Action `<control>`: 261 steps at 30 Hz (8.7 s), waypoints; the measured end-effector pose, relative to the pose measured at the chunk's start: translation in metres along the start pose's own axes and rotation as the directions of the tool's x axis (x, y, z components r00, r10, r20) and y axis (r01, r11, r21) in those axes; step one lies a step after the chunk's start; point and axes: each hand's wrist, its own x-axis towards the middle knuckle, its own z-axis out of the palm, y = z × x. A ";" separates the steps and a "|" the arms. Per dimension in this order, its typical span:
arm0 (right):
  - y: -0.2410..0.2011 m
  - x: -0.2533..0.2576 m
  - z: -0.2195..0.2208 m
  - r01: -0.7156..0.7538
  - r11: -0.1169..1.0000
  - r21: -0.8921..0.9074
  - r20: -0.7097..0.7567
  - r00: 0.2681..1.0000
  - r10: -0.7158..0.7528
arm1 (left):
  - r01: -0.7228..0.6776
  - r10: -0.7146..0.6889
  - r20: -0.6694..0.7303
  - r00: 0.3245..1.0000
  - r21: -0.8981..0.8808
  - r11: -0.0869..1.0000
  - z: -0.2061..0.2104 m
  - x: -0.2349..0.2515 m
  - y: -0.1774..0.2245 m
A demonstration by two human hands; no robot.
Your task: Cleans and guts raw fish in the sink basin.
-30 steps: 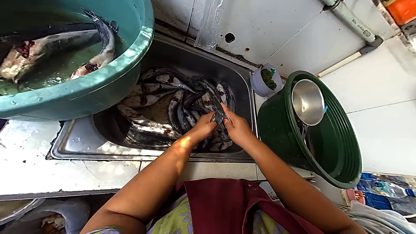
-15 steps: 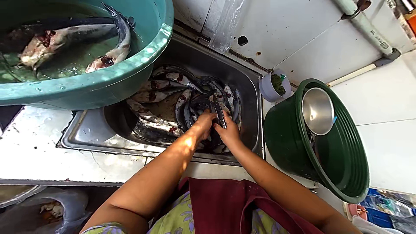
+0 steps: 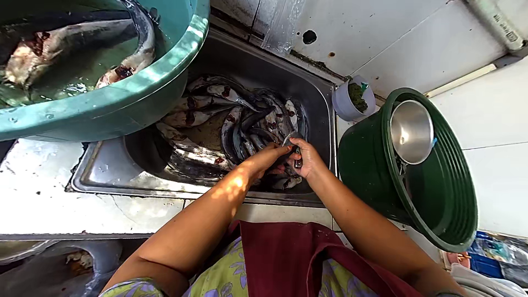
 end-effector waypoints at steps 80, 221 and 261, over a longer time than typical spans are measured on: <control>0.004 -0.091 -0.052 0.426 0.375 -0.823 0.307 0.890 -0.338 | -0.290 0.256 -0.189 0.948 -0.181 0.940 -0.012 0.014 0.000; 0.064 -0.079 -0.155 0.226 0.950 -0.217 0.105 0.973 -0.208 | 0.108 0.160 -0.020 0.987 0.817 -0.566 -0.170 0.034 0.031; 0.072 -0.076 -0.152 0.274 0.943 -0.187 -0.011 0.960 -0.281 | 0.101 0.079 -0.072 0.994 0.878 -0.468 -0.201 0.028 0.037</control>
